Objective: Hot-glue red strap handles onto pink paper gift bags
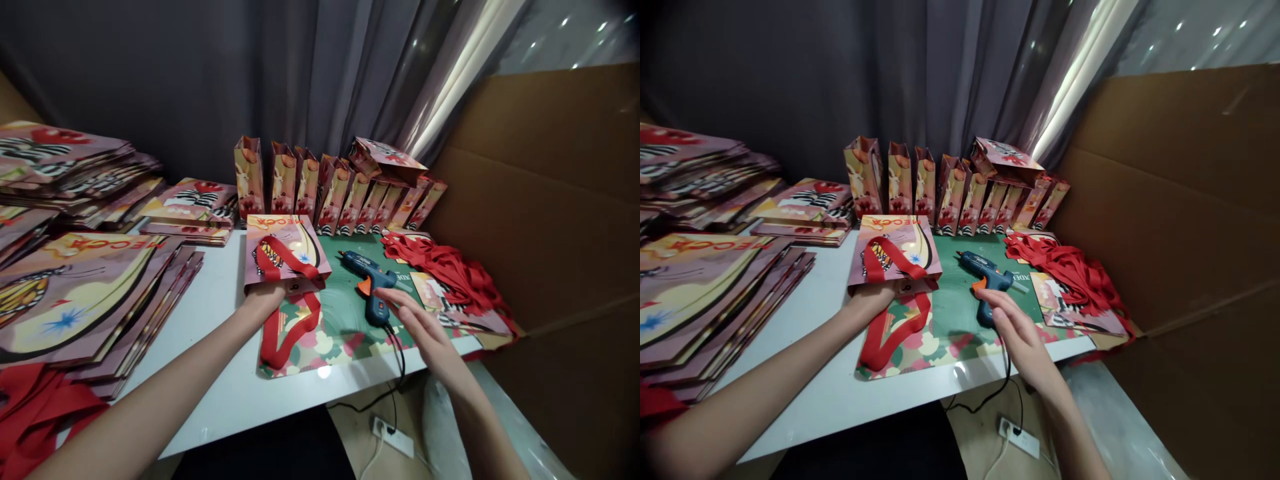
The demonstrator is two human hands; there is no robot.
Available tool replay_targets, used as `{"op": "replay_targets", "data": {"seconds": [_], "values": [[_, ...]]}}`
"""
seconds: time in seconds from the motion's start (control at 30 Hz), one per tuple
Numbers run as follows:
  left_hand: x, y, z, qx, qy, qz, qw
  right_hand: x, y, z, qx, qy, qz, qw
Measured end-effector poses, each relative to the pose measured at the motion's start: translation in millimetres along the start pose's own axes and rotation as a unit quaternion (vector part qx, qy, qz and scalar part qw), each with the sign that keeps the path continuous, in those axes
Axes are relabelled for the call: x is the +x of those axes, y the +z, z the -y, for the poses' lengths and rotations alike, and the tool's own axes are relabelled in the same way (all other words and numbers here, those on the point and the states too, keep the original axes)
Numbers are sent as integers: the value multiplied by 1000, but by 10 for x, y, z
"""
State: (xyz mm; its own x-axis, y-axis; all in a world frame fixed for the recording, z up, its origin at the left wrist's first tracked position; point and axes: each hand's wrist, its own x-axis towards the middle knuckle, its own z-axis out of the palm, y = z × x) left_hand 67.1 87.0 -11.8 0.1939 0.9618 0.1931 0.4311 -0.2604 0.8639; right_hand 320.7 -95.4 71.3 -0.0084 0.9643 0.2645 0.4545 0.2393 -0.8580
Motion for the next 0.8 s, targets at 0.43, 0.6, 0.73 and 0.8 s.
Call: {"op": "replay_targets", "data": {"seconds": [0.43, 0.6, 0.73, 0.8], "values": [[-273, -134, -424, 393, -15, 126, 911, -460, -367, -130, 359, 137, -102, 918], [-316, -120, -592, 443, 6, 175, 879, -792, -281, -359, 458, 148, -116, 869], [-308, -121, -562, 450, -1, 174, 876, -1145, -133, -671, 435, 199, -136, 868], [-298, -125, -534, 451, -4, 172, 876, -1312, -64, -830, 442, 223, -154, 855]]}}
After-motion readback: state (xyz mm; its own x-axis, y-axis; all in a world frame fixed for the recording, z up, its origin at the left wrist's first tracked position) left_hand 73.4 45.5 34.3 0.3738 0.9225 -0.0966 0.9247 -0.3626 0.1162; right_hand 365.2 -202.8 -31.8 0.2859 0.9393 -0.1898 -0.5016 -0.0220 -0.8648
